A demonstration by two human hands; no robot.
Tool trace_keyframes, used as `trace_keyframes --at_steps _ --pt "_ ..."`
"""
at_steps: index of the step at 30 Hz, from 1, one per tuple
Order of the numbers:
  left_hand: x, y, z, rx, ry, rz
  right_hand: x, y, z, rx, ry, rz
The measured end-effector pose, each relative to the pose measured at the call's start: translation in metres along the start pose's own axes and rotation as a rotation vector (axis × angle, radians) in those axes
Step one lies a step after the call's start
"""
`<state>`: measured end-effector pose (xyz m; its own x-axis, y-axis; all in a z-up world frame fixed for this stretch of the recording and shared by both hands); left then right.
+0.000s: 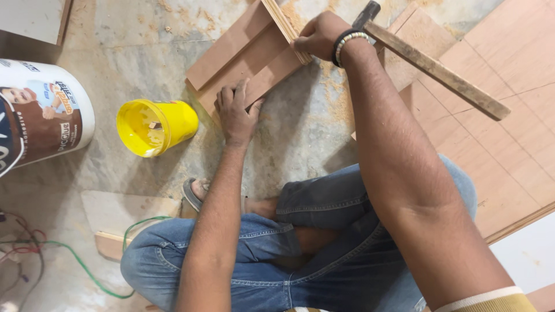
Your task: The person applies adhesive to small wooden boards using a stick and then hammers them onto a larger wooden assembly while sitting on the floor.
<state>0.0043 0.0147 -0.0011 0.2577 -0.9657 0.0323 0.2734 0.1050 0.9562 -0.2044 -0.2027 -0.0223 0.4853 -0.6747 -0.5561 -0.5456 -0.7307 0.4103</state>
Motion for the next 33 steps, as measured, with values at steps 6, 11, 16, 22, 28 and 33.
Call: trace_keyframes --at_steps 6,11,16,22,28,33 --pt "0.003 -0.002 -0.001 0.038 -0.052 0.003 0.001 0.003 -0.008 -0.038 -0.032 -0.033" --pt "0.004 -0.005 -0.001 0.037 -0.042 -0.009 0.000 0.004 -0.011 -0.057 -0.044 -0.040" --pt "0.002 -0.003 0.001 0.032 -0.031 -0.014 -0.001 0.001 -0.018 -0.128 -0.029 -0.037" --pt "0.004 0.001 0.005 0.048 -0.003 -0.023 0.001 -0.008 -0.021 -0.234 0.022 -0.038" --pt "0.004 0.001 0.003 0.019 0.028 -0.016 -0.001 -0.020 -0.027 -0.385 0.127 0.029" --pt "0.004 -0.001 0.003 -0.031 0.013 0.036 -0.011 0.000 -0.031 -0.290 -0.022 -0.098"
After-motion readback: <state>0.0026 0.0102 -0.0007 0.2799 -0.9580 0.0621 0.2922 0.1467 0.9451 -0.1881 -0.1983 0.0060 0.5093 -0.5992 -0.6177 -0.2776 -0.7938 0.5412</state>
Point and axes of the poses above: each hand's wrist, its own x-axis towards the middle knuckle, its own y-axis out of the back of the hand, z = x × y, the point moved 1 cm from there along x, towards the middle knuckle, and after that the axes turned 3 degrees about z, right-handed, at the moved point
